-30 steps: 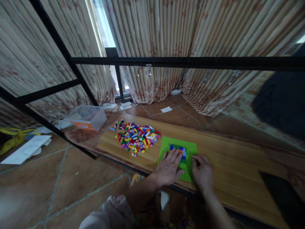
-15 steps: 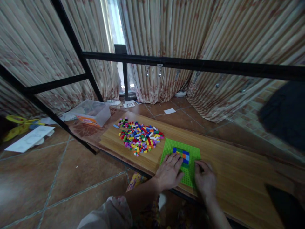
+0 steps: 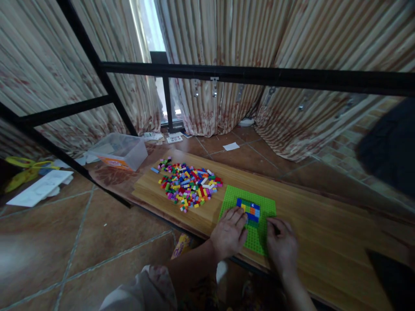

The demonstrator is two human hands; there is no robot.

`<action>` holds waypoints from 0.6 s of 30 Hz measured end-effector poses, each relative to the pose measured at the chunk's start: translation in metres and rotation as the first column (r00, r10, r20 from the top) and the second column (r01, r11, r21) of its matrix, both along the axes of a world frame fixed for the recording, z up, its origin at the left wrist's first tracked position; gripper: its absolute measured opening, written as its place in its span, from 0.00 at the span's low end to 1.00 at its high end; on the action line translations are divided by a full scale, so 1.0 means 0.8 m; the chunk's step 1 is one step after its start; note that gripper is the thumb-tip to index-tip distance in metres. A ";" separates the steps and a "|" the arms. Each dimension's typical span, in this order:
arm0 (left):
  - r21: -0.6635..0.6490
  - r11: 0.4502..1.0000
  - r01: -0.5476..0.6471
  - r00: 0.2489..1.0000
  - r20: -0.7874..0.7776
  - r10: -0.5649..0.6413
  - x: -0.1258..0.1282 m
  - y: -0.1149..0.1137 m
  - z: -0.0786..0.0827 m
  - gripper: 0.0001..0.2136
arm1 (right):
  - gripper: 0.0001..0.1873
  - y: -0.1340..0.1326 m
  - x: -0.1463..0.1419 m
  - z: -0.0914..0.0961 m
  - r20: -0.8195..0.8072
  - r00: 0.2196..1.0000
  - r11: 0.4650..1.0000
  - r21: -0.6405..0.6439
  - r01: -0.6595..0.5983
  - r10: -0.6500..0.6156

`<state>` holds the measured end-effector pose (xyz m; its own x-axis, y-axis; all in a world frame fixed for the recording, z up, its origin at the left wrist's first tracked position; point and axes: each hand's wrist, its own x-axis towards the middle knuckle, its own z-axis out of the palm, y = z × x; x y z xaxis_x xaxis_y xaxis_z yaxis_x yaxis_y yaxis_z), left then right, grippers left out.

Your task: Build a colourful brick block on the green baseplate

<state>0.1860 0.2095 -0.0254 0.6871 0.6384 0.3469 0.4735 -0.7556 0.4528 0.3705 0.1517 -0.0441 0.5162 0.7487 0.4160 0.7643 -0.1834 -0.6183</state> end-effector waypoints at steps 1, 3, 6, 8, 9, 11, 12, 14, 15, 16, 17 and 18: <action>-0.007 1.000 0.004 1.000 -0.004 -0.004 0.000 0.000 0.000 0.23 | 0.19 0.000 0.001 0.000 0.009 1.000 1.000 -0.001 0.005 -0.005; -0.022 1.000 0.007 1.000 -0.007 -0.007 0.001 -0.001 0.000 0.23 | 0.19 -0.001 0.002 0.000 0.021 1.000 1.000 -0.008 0.002 -0.002; -0.039 0.999 0.004 1.000 0.003 -0.004 0.000 -0.002 0.001 0.23 | 0.19 -0.002 0.004 -0.001 0.026 1.000 1.000 -0.025 -0.009 0.010; -0.049 0.999 0.003 1.000 0.010 -0.003 -0.001 -0.002 0.002 0.23 | 0.20 -0.001 0.004 -0.002 0.024 1.000 1.000 -0.028 -0.008 0.009; -0.053 0.999 0.003 1.000 0.011 -0.003 -0.001 -0.002 0.002 0.23 | 0.20 -0.001 0.005 -0.002 0.024 1.000 1.000 -0.028 -0.006 0.007; -0.058 0.998 0.005 1.000 0.013 -0.005 -0.002 -0.002 0.003 0.23 | 0.20 0.000 0.005 -0.004 0.029 1.000 1.000 -0.022 -0.012 0.013; -0.059 0.998 0.005 1.000 0.013 -0.004 -0.003 -0.002 0.003 0.22 | 0.20 0.000 0.005 -0.004 0.035 0.999 1.000 -0.017 -0.017 0.017; -0.062 0.998 -0.014 1.000 0.015 0.015 -0.003 -0.002 0.004 0.22 | 0.20 0.000 0.004 -0.004 0.045 0.999 1.000 -0.006 -0.020 0.020; -0.065 0.997 -0.033 0.999 0.014 0.034 -0.003 -0.002 0.005 0.21 | 0.19 0.000 0.004 -0.004 0.047 0.999 1.000 -0.001 -0.019 0.019; -0.069 0.996 -0.052 0.999 0.011 0.052 -0.003 -0.003 0.005 0.21 | 0.19 -0.001 0.003 -0.003 0.046 0.999 1.000 0.004 -0.019 0.018; -0.071 0.995 -0.067 0.998 0.007 0.067 -0.003 -0.003 0.005 0.21 | 0.19 -0.001 0.002 -0.003 0.043 0.999 1.000 0.006 -0.020 0.020; -0.072 0.994 -0.077 0.997 0.002 0.077 -0.002 -0.003 0.005 0.21 | 0.19 -0.001 0.002 -0.002 0.040 0.999 1.000 0.009 -0.020 0.020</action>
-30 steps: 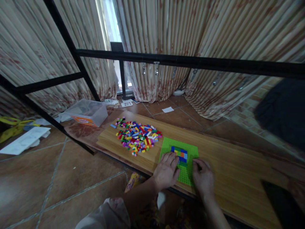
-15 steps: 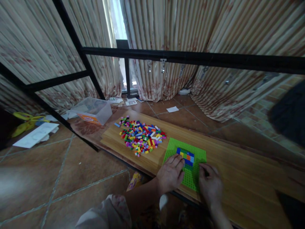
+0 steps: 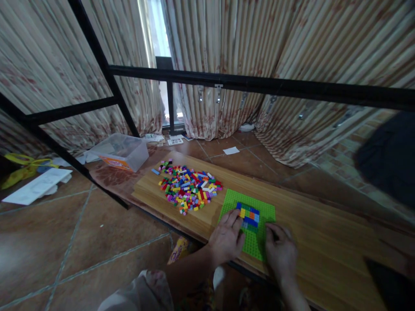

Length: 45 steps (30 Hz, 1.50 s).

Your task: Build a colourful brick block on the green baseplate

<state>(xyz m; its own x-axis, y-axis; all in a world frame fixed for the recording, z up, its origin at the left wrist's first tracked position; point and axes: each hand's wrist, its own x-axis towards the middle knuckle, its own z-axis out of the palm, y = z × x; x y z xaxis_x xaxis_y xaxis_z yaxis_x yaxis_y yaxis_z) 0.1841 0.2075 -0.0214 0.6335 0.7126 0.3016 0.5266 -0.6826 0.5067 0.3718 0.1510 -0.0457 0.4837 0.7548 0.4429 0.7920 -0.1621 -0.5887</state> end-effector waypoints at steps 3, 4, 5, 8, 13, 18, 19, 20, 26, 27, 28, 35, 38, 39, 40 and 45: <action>0.010 1.000 0.002 1.000 -0.010 -0.002 0.001 0.000 0.000 0.21 | 0.18 0.000 -0.002 0.002 -0.006 1.000 1.000 0.004 -0.004 0.004; 0.015 1.000 0.002 1.000 -0.011 -0.002 0.001 0.000 -0.001 0.21 | 0.18 0.000 -0.002 0.002 -0.006 1.000 1.000 0.005 -0.001 0.001; 0.018 1.000 0.000 1.000 -0.012 0.000 0.001 0.000 -0.001 0.21 | 0.18 0.000 -0.002 0.003 -0.009 1.000 1.000 0.007 0.002 -0.002; 0.018 1.000 -0.007 1.000 -0.019 0.007 0.002 0.000 0.000 0.20 | 0.19 0.000 -0.002 0.002 -0.030 1.000 1.000 0.006 0.003 -0.002; 0.005 1.000 -0.011 0.999 -0.040 0.012 0.002 0.000 0.005 0.20 | 0.20 0.001 -0.001 0.001 -0.025 1.000 1.000 0.015 0.004 -0.003; -0.012 1.000 -0.014 0.999 -0.038 0.014 0.001 -0.001 0.007 0.19 | 0.21 0.001 0.003 -0.001 -0.027 1.000 1.000 -0.026 0.006 -0.007; -0.010 1.000 -0.013 0.999 -0.032 0.012 0.001 -0.001 0.006 0.20 | 0.21 0.000 0.004 -0.002 -0.019 1.000 1.000 -0.028 0.004 -0.004; -0.005 1.000 -0.009 1.000 -0.025 0.009 0.001 -0.002 0.006 0.20 | 0.21 0.000 0.005 -0.002 -0.007 1.000 1.000 -0.027 0.000 0.000; 0.053 0.999 -0.010 0.999 0.049 0.008 -0.027 -0.006 0.011 0.14 | 0.21 -0.002 0.012 -0.008 0.020 1.000 0.999 -0.046 0.001 0.000; 0.058 0.998 -0.033 0.997 0.073 0.029 -0.038 -0.007 0.013 0.12 | 0.21 -0.003 0.012 -0.009 0.020 1.000 0.999 -0.048 0.004 -0.003; 0.063 0.996 -0.063 0.993 0.101 0.057 -0.050 -0.007 0.015 0.11 | 0.21 -0.003 0.013 -0.009 0.023 1.000 0.999 -0.047 0.007 -0.006; 0.097 0.910 -0.403 0.906 0.182 0.382 -0.159 0.008 0.019 0.08 | 0.21 -0.004 0.015 -0.010 0.012 0.998 0.990 -0.130 0.059 -0.058; 0.114 0.845 -0.523 0.849 0.160 0.504 -0.192 0.019 0.012 0.06 | 0.21 -0.004 0.015 -0.009 0.012 0.998 0.990 -0.127 0.060 -0.059; 0.115 0.831 -0.544 0.837 0.145 0.528 -0.199 0.023 0.010 0.06 | 0.21 -0.004 0.015 -0.009 0.019 0.999 0.992 -0.115 0.052 -0.050; 0.115 0.823 -0.556 0.830 0.131 0.542 -0.202 0.025 0.008 0.07 | 0.21 -0.004 0.014 -0.009 0.030 0.999 0.995 -0.096 0.041 -0.038; 0.130 0.826 -0.548 0.836 0.106 0.538 -0.190 0.038 0.009 0.12 | 0.21 -0.006 0.014 -0.007 0.054 0.998 0.995 -0.093 0.046 -0.041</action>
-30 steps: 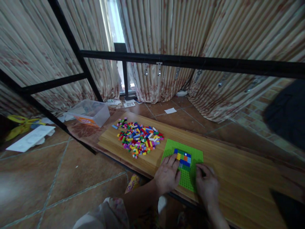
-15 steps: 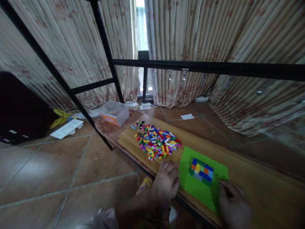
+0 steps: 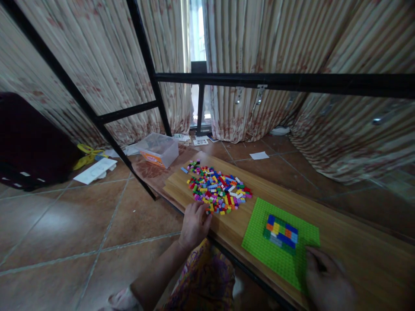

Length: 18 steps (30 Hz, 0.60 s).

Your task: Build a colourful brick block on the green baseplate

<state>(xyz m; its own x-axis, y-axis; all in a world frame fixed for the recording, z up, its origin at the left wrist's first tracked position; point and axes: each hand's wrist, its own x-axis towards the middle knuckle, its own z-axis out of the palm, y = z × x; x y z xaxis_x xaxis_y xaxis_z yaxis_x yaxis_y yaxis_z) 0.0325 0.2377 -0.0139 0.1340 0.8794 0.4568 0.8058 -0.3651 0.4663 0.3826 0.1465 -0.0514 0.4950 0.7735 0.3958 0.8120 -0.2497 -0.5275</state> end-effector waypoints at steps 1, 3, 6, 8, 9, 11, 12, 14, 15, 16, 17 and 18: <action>-0.003 1.000 0.010 1.000 -0.007 -0.010 0.005 0.003 0.001 0.14 | 0.21 0.000 0.000 0.000 -0.012 1.000 1.000 -0.022 0.011 -0.011; -0.015 0.999 0.028 0.999 -0.023 -0.028 0.015 0.010 0.003 0.16 | 0.22 0.000 -0.001 0.001 -0.023 1.000 0.998 -0.054 0.020 -0.021; -0.055 0.997 0.058 0.997 -0.038 -0.061 0.024 0.020 0.004 0.14 | 0.23 0.000 -0.001 0.000 -0.009 1.000 0.997 -0.068 0.030 -0.030; -0.082 0.994 0.075 0.996 -0.033 -0.078 0.025 0.024 0.003 0.12 | 0.23 0.001 0.000 0.000 -0.010 1.000 0.997 -0.066 0.028 -0.029; -0.091 0.993 0.081 0.996 -0.027 -0.084 0.025 0.025 0.003 0.11 | 0.23 0.001 0.000 -0.001 -0.016 0.999 0.997 -0.067 0.028 -0.029; -0.100 0.991 0.088 0.996 -0.002 -0.088 0.024 0.026 0.003 0.09 | 0.23 0.001 0.000 -0.001 -0.030 0.999 0.996 -0.080 0.030 -0.033; -0.103 0.991 0.090 0.996 0.022 -0.088 0.023 0.026 0.004 0.09 | 0.23 0.000 0.000 -0.001 -0.037 0.998 0.995 -0.088 0.038 -0.042; -0.116 0.988 0.098 0.990 0.110 -0.085 0.023 0.024 0.009 0.09 | 0.23 0.000 0.000 -0.001 -0.052 0.997 0.994 -0.098 0.045 -0.051; -0.132 0.985 0.107 0.981 0.177 -0.083 0.024 0.023 0.012 0.08 | 0.24 0.000 -0.001 -0.001 -0.059 0.997 0.994 -0.096 0.043 -0.049; -0.159 0.980 0.121 0.962 0.263 -0.076 0.026 0.022 0.016 0.08 | 0.24 0.000 0.000 -0.001 -0.066 0.997 0.995 -0.089 0.038 -0.044; -0.196 0.971 0.140 0.928 0.368 -0.060 0.030 0.019 0.021 0.08 | 0.24 0.000 0.000 -0.001 -0.074 0.996 0.996 -0.081 0.033 -0.039; -0.241 0.956 0.171 0.875 0.483 -0.035 0.034 0.016 0.025 0.07 | 0.24 0.001 0.000 -0.001 -0.089 0.995 0.997 -0.075 0.027 -0.034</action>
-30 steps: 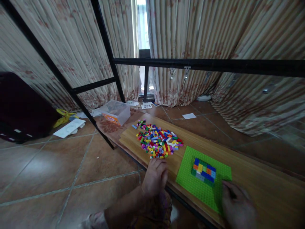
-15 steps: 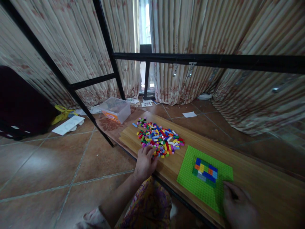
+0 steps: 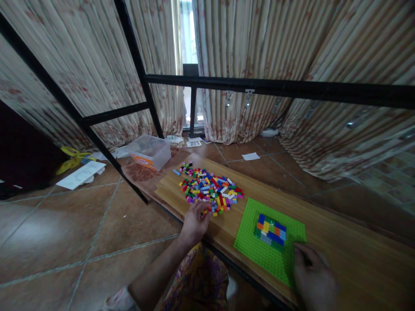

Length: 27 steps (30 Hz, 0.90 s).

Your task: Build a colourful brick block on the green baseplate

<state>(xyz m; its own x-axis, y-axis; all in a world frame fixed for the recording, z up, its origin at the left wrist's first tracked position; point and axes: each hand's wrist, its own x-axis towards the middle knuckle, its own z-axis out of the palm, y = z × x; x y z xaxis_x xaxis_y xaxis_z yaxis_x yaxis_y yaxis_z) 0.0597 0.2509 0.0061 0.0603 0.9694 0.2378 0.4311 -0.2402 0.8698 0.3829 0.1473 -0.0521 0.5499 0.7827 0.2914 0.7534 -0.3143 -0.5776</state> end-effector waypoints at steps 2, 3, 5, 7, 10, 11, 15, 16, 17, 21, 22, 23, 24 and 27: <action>-0.147 0.988 0.041 0.964 0.267 -0.001 0.011 -0.008 0.008 0.08 | 0.25 0.002 0.000 0.005 -0.045 0.999 1.000 0.009 0.012 -0.011; -0.216 0.973 0.082 0.922 0.387 0.008 0.017 -0.012 0.012 0.09 | 0.25 0.002 -0.003 0.010 -0.072 0.997 1.000 0.015 0.019 -0.018; -0.333 0.925 0.182 0.819 0.572 0.045 0.029 -0.024 0.019 0.13 | 0.25 0.002 -0.015 0.027 -0.117 0.993 0.999 0.041 0.024 -0.019; -0.439 0.849 0.292 0.719 0.687 0.108 0.040 -0.037 0.024 0.15 | 0.25 -0.001 -0.039 0.051 -0.125 0.991 0.993 0.114 -0.027 0.041; -0.546 0.692 0.473 0.618 0.765 0.181 0.054 -0.058 0.028 0.16 | 0.21 -0.011 -0.094 0.090 -0.265 0.929 0.962 0.167 -0.219 0.257; -0.561 0.644 0.521 0.603 0.775 0.188 0.058 -0.065 0.028 0.16 | 0.20 -0.015 -0.112 0.099 -0.307 0.886 0.937 0.157 -0.312 0.347; -0.567 0.539 0.623 0.576 0.799 0.175 0.069 -0.091 0.025 0.14 | 0.16 -0.032 -0.157 0.108 -0.301 0.792 0.847 0.198 -0.493 0.531; -0.571 0.520 0.635 0.578 0.798 0.169 0.070 -0.096 0.024 0.14 | 0.15 -0.036 -0.160 0.106 -0.276 0.794 0.840 0.219 -0.497 0.542; -0.576 0.497 0.649 0.585 0.795 0.158 0.070 -0.101 0.022 0.13 | 0.14 -0.040 -0.161 0.102 -0.246 0.797 0.832 0.240 -0.501 0.551; -0.608 0.393 0.690 0.640 0.766 0.059 0.068 -0.113 0.015 0.15 | 0.15 -0.056 -0.155 0.093 -0.153 0.787 0.790 0.279 -0.546 0.598; -0.611 0.369 0.700 0.646 0.762 0.036 0.067 -0.115 0.013 0.16 | 0.16 -0.060 -0.154 0.093 -0.144 0.779 0.781 0.273 -0.561 0.610; -0.611 0.350 0.710 0.646 0.763 0.022 0.067 -0.117 0.012 0.17 | 0.16 -0.064 -0.154 0.092 -0.141 0.775 0.778 0.263 -0.570 0.616; -0.608 0.330 0.722 0.640 0.768 0.016 0.067 -0.120 0.010 0.17 | 0.16 -0.067 -0.154 0.092 -0.136 0.776 0.778 0.255 -0.574 0.616; -0.590 0.280 0.757 0.613 0.790 0.011 0.066 -0.123 0.007 0.18 | 0.15 -0.077 -0.154 0.089 -0.102 0.788 0.782 0.256 -0.569 0.607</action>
